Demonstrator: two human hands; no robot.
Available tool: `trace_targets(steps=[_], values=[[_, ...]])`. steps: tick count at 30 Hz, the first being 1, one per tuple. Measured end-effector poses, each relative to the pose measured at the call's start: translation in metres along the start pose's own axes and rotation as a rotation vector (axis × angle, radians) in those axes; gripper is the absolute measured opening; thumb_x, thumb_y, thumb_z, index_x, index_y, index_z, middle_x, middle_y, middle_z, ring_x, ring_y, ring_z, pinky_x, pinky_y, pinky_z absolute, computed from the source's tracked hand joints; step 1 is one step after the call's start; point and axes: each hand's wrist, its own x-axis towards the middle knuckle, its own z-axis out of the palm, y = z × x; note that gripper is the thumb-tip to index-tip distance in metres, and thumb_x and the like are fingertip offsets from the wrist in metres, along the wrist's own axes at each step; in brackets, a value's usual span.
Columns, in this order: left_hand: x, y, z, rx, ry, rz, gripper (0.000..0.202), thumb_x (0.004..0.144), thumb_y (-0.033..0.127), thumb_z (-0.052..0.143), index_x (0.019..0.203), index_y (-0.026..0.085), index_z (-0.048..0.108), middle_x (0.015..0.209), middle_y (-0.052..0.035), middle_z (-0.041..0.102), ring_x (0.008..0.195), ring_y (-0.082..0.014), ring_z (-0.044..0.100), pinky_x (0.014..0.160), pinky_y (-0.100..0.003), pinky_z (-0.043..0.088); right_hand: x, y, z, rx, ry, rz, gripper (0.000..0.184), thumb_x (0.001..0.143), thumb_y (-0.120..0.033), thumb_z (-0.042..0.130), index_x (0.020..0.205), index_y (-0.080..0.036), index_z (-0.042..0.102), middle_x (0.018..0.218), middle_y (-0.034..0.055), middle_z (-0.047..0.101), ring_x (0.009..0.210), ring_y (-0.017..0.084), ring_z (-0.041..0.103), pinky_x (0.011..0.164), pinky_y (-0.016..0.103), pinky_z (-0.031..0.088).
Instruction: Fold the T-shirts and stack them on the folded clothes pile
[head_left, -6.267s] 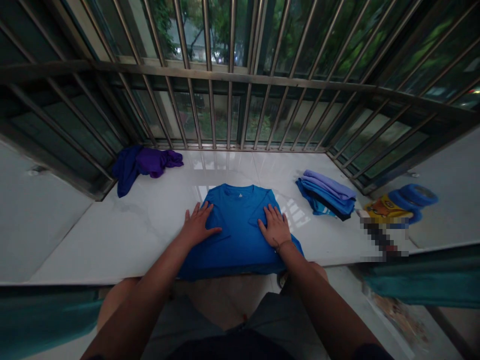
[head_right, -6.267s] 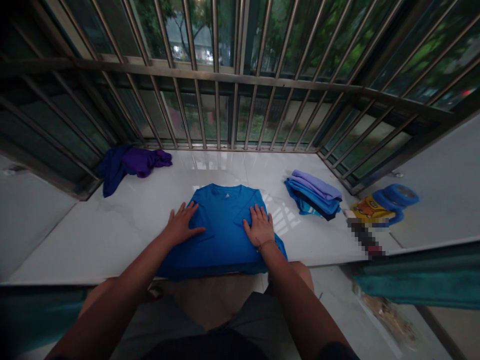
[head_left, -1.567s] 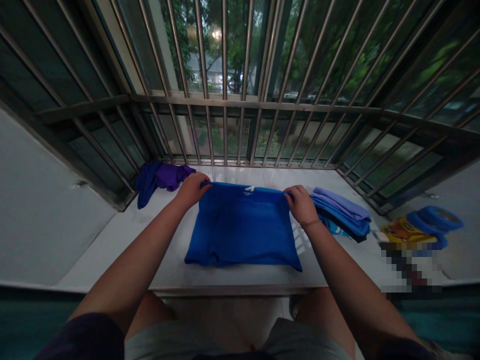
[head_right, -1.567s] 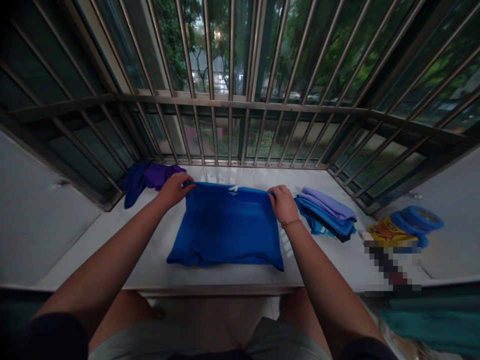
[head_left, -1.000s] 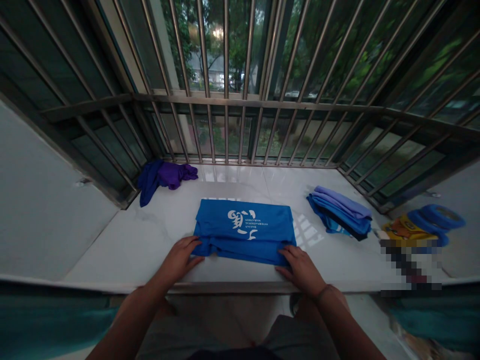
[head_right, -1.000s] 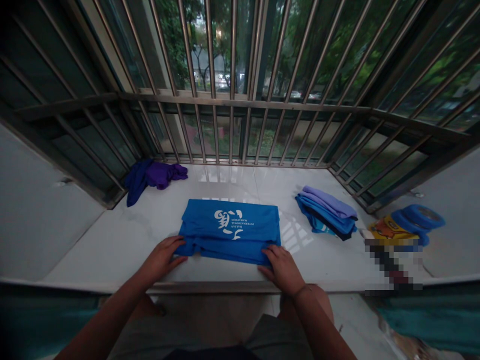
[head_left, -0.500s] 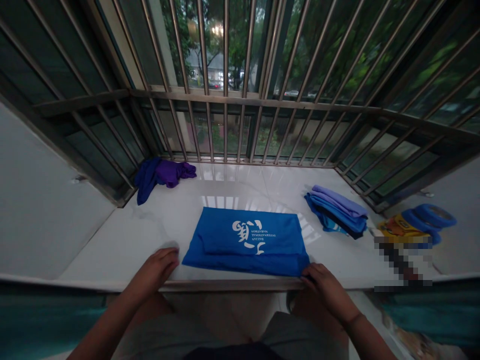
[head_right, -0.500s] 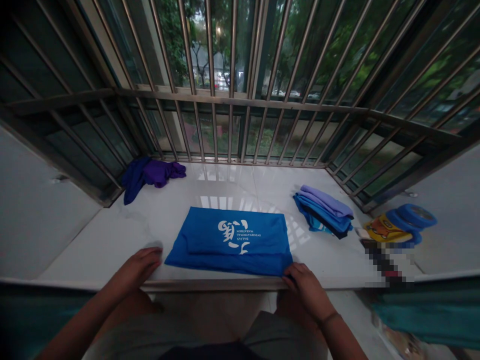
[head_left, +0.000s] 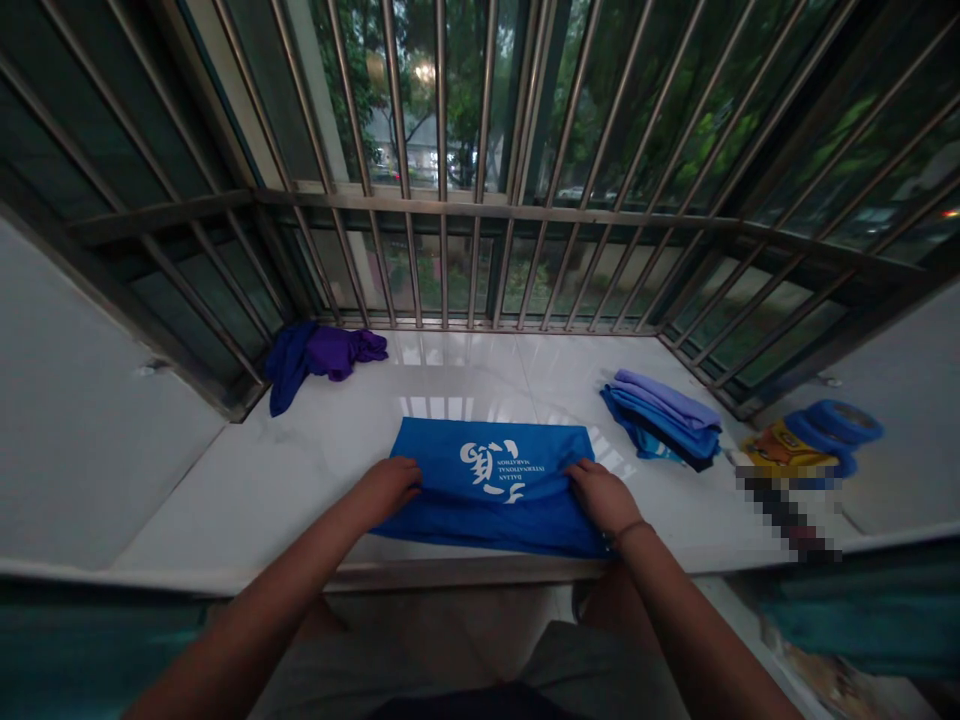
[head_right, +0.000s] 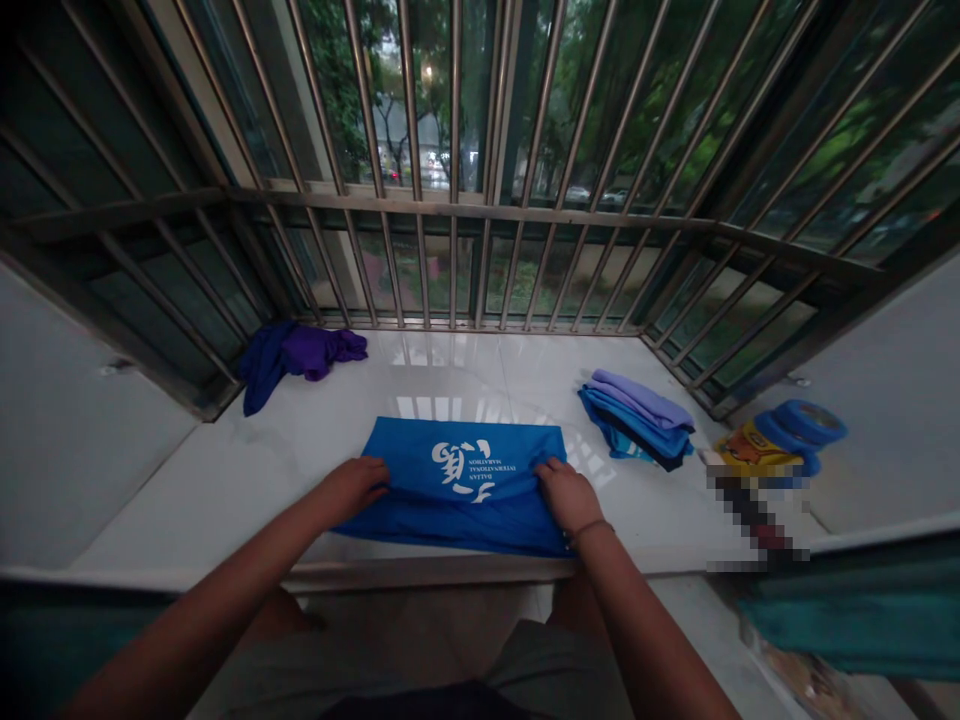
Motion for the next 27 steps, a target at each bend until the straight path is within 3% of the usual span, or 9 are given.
trace_targets(steps=[3, 6, 9, 12, 15, 20, 22, 24, 27], values=[[0.025, -0.005, -0.032, -0.039, -0.051, -0.003, 0.008, 0.096, 0.024, 0.074, 0.098, 0.029, 0.081, 0.104, -0.0043, 0.083, 0.101, -0.0287, 0.079, 0.090, -0.035, 0.058, 0.020, 0.004, -0.022, 0.027, -0.019, -0.002, 0.028, 0.105, -0.013, 0.066, 0.122, -0.026, 0.085, 0.123, 0.0082, 0.083, 0.111, 0.025, 0.079, 0.097, 0.030, 0.055], [0.062, -0.011, -0.079, 0.034, -0.075, -0.063, 0.003, 0.094, 0.025, 0.076, 0.093, 0.027, 0.079, 0.094, -0.0038, 0.083, 0.091, -0.0269, 0.078, 0.082, -0.032, 0.055, 0.050, 0.010, -0.050, 0.041, 0.003, 0.029, 0.026, 0.101, -0.012, 0.072, 0.121, -0.022, 0.085, 0.118, 0.0099, 0.085, 0.109, 0.026, 0.078, 0.096, 0.030, 0.053], [0.095, -0.016, -0.125, 0.087, 0.024, -0.121, 0.011, 0.101, 0.030, 0.069, 0.104, 0.024, 0.078, 0.101, -0.0084, 0.083, 0.097, -0.0290, 0.077, 0.085, -0.035, 0.054, 0.073, 0.009, -0.080, 0.043, 0.109, 0.079, 0.030, 0.109, -0.016, 0.063, 0.133, -0.016, 0.081, 0.127, 0.0168, 0.082, 0.115, 0.028, 0.076, 0.100, 0.033, 0.052], [0.096, -0.017, -0.145, 0.145, 0.209, -0.107, 0.021, 0.108, 0.033, 0.061, 0.117, 0.022, 0.076, 0.114, -0.0121, 0.081, 0.108, -0.0309, 0.074, 0.093, -0.038, 0.055, 0.066, 0.005, -0.088, 0.045, 0.219, 0.103, 0.037, 0.115, -0.022, 0.054, 0.145, -0.016, 0.075, 0.140, 0.0188, 0.076, 0.121, 0.029, 0.074, 0.104, 0.036, 0.053], [0.060, -0.017, -0.121, 0.209, 0.332, -0.026, 0.021, 0.110, 0.033, 0.061, 0.118, 0.023, 0.077, 0.120, -0.0122, 0.080, 0.113, -0.0319, 0.073, 0.100, -0.043, 0.055, 0.029, 0.005, -0.058, 0.094, 0.292, 0.041, 0.036, 0.115, -0.026, 0.053, 0.143, -0.022, 0.076, 0.139, 0.0151, 0.076, 0.121, 0.029, 0.075, 0.106, 0.036, 0.057], [-0.020, -0.026, -0.013, 0.151, 0.220, -0.001, 0.021, 0.108, 0.024, 0.062, 0.115, 0.027, 0.082, 0.122, -0.0099, 0.082, 0.111, -0.0303, 0.076, 0.101, -0.046, 0.061, -0.036, 0.019, 0.038, 0.154, 0.229, -0.148, 0.033, 0.112, -0.026, 0.055, 0.130, -0.026, 0.083, 0.129, 0.0118, 0.079, 0.116, 0.029, 0.078, 0.106, 0.041, 0.063], [-0.041, -0.032, 0.023, 0.126, 0.240, -0.017, 0.027, 0.108, 0.023, 0.059, 0.121, 0.026, 0.083, 0.130, -0.0118, 0.082, 0.116, -0.0307, 0.077, 0.104, -0.047, 0.063, -0.050, 0.024, 0.065, 0.114, 0.228, -0.164, 0.034, 0.109, -0.023, 0.058, 0.130, -0.027, 0.084, 0.131, 0.0124, 0.080, 0.115, 0.030, 0.078, 0.103, 0.042, 0.065], [-0.054, -0.037, 0.045, 0.118, 0.307, -0.032, 0.032, 0.109, 0.023, 0.058, 0.128, 0.024, 0.083, 0.139, -0.0144, 0.081, 0.124, -0.0326, 0.077, 0.109, -0.049, 0.064, -0.056, 0.028, 0.079, 0.088, 0.264, -0.161, 0.036, 0.108, -0.022, 0.059, 0.134, -0.028, 0.083, 0.136, 0.0131, 0.080, 0.116, 0.031, 0.078, 0.102, 0.044, 0.066], [-0.061, -0.040, 0.056, 0.125, 0.357, -0.033, 0.034, 0.109, 0.025, 0.059, 0.132, 0.024, 0.084, 0.142, -0.0156, 0.081, 0.128, -0.0348, 0.078, 0.111, -0.053, 0.066, -0.056, 0.029, 0.079, 0.118, 0.293, -0.157, 0.035, 0.108, -0.022, 0.057, 0.131, -0.026, 0.083, 0.133, 0.0135, 0.080, 0.114, 0.031, 0.079, 0.103, 0.046, 0.066]])
